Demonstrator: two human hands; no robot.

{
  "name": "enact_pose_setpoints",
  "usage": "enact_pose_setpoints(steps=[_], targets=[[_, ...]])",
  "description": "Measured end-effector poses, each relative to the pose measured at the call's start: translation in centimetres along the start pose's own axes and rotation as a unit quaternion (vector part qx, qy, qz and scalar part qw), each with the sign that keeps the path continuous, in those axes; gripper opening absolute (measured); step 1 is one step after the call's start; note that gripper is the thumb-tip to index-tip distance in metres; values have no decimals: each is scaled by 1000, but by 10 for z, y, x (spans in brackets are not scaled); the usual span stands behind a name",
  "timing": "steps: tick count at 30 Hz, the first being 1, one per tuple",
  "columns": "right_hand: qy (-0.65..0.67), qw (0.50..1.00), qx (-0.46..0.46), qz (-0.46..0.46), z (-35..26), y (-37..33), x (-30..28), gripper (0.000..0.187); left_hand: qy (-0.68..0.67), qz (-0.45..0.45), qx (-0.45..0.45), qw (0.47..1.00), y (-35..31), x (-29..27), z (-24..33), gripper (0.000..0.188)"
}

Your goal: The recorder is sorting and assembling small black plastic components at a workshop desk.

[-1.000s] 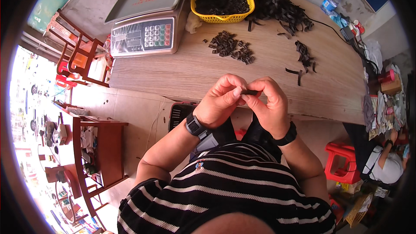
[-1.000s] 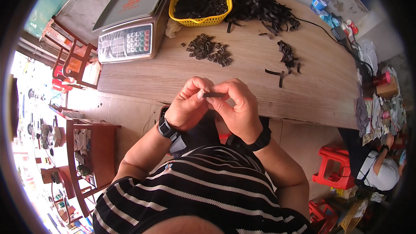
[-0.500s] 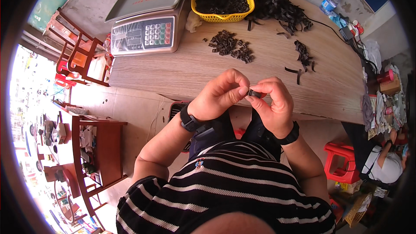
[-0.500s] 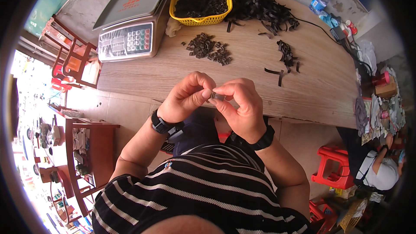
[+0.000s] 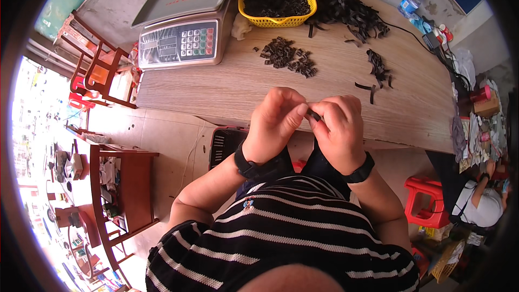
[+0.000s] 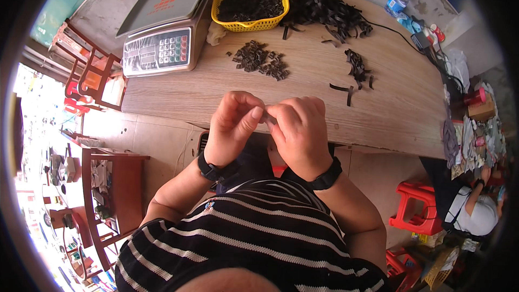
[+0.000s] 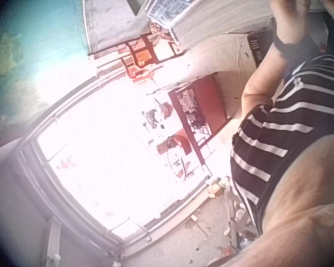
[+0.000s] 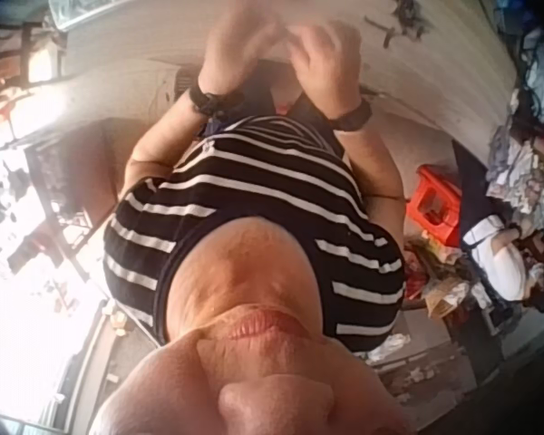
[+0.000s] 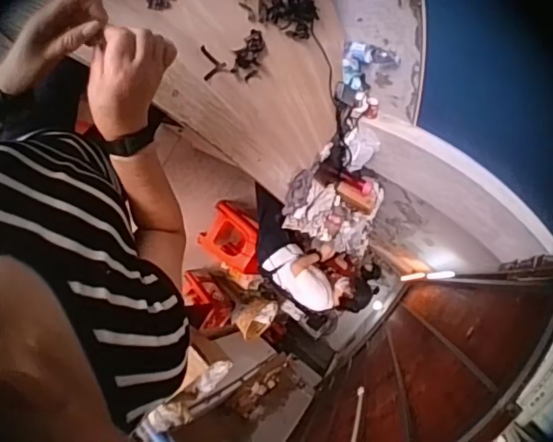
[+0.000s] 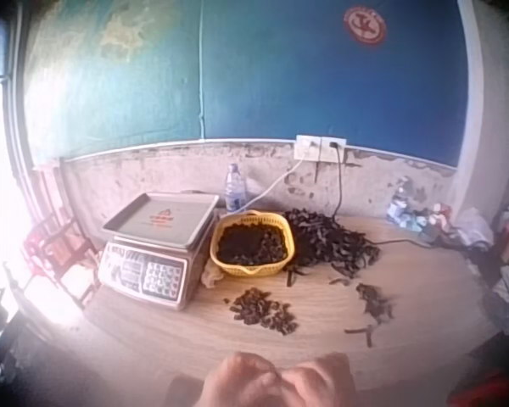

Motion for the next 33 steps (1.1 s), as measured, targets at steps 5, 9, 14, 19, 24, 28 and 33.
enact_pose_setpoints(steps=[5,9,14,19,24,28,33], targets=[[-101,992,-71,23,0,-2,2,26,-101,18,15,995,-3,10,-3,19],[-111,990,-82,35,1,-5,5,24,-71,1,47,996,-3,9,-6,16],[-125,987,-90,37,0,-5,7,22,50,45,50,996,-5,7,-9,14],[-140,986,-91,32,6,-5,11,22,297,97,194,930,1,7,1,17],[-141,986,-89,32,11,-5,15,23,393,92,221,888,2,6,5,17],[-83,994,-60,31,17,-5,16,25,105,65,22,992,6,-8,-10,9],[406,868,286,17,41,-24,38,16,-165,41,-130,977,8,-14,-20,16]])
Point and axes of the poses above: each hand's wrist, its own y-axis towards the middle knuckle, its own x-axis out of the palm, z = x × y, the point moved 3 cm from there along y, towards the middle knuckle
